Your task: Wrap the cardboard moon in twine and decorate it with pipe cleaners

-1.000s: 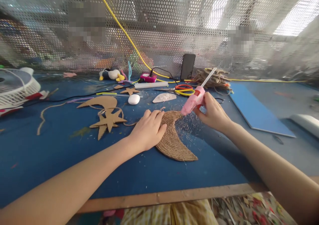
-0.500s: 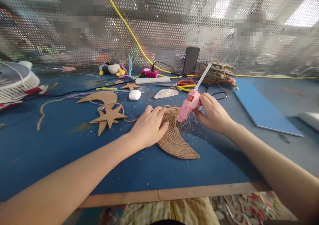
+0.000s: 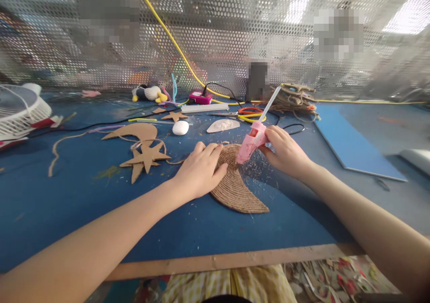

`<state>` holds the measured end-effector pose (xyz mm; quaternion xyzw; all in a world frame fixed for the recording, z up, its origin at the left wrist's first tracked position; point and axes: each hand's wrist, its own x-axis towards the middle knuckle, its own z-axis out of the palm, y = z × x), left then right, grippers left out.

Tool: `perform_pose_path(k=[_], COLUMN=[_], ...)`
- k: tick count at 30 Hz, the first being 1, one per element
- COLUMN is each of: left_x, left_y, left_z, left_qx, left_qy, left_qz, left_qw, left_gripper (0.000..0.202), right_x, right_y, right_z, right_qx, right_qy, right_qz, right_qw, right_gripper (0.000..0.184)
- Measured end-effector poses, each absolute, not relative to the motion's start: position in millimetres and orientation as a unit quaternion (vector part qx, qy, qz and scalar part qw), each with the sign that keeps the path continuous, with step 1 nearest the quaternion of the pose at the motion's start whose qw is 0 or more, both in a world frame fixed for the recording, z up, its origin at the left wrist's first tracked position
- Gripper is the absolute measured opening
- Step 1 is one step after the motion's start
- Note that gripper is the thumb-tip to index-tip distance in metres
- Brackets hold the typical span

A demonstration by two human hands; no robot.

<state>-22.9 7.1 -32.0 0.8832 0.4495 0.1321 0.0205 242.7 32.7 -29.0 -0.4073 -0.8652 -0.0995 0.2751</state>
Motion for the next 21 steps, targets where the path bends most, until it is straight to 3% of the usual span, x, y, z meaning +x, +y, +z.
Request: perform_pose_path(k=[21], left_x=[-24.1], left_y=[7.7], left_z=[-32.6], left_qx=[0.886], left_qy=[0.445], left_qz=[0.129], left_qw=[0.025], left_gripper=[0.054], right_x=[248.1], right_y=[32.3], right_z=[-23.7], right_qx=[-0.401], right_qy=[-0.859], right_qz=[-0.164], right_qw=[0.273], right_gripper=[0.012])
